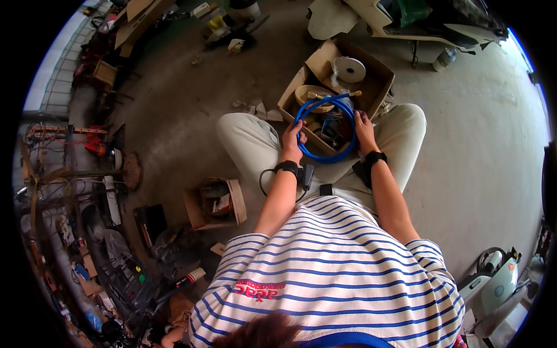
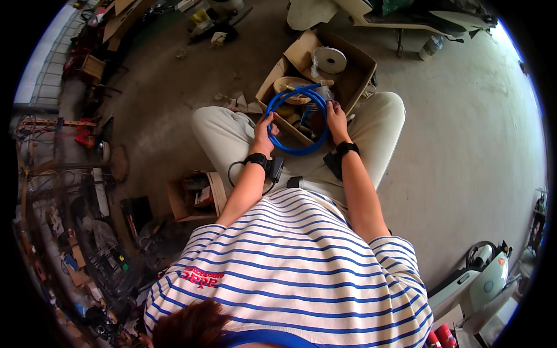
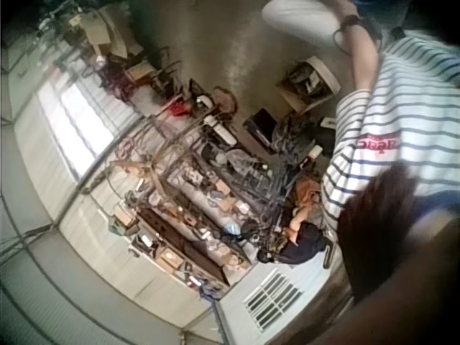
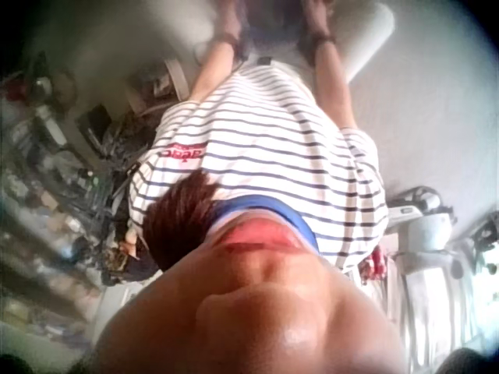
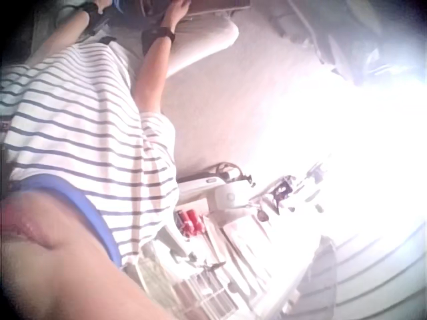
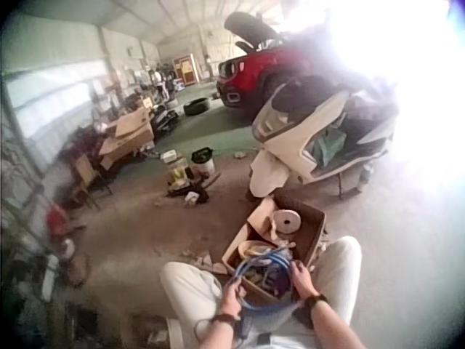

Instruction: The person, while sitting on the floor, handles a blue hose and places a small transparent box into a larger cardboard container containing several mechanical and electronic components.

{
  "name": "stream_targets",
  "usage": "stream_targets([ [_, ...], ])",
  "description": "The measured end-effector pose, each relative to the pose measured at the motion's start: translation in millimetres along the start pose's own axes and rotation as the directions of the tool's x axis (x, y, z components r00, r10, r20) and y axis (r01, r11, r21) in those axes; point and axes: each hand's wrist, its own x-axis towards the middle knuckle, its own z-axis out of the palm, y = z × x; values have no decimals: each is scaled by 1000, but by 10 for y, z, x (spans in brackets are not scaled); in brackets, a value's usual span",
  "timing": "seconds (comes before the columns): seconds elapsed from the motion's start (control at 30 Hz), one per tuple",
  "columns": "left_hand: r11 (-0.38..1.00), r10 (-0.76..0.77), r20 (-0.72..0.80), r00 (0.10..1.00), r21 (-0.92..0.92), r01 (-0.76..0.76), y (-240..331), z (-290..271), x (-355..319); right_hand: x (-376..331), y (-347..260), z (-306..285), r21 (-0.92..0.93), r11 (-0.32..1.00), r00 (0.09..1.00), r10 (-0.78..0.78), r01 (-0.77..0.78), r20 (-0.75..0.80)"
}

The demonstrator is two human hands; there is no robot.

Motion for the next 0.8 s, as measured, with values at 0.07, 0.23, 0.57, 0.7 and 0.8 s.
stream_targets([
  [0.07, 999, 39, -91, 995, -22, -41, 4, -27, 15, 49, 48, 6, 100, 994, 998, 46, -42, -38],
  [0.23, 983, 74, -145, 987, -156, -96, 6, 39, 6, 205, 307, -157, 527, 844, 969, 200, -98, -141],
  [0.57, 984, 136, -14, 991, 117, -133, -36, 81, -47, -22, -133, 0, 420, 907, 997, -16, -18, 79],
  [0.7, 991, 121, 167, 978, 37, -129, 34, 96, -92, 49, -125, -13, 633, 768, 992, 28, -98, 121],
  [0.8, 989, 135, 163, 977, -87, -122, 66, 164, -102, 181, 8, -178, 865, 497, 997, 65, -63, 35],
])
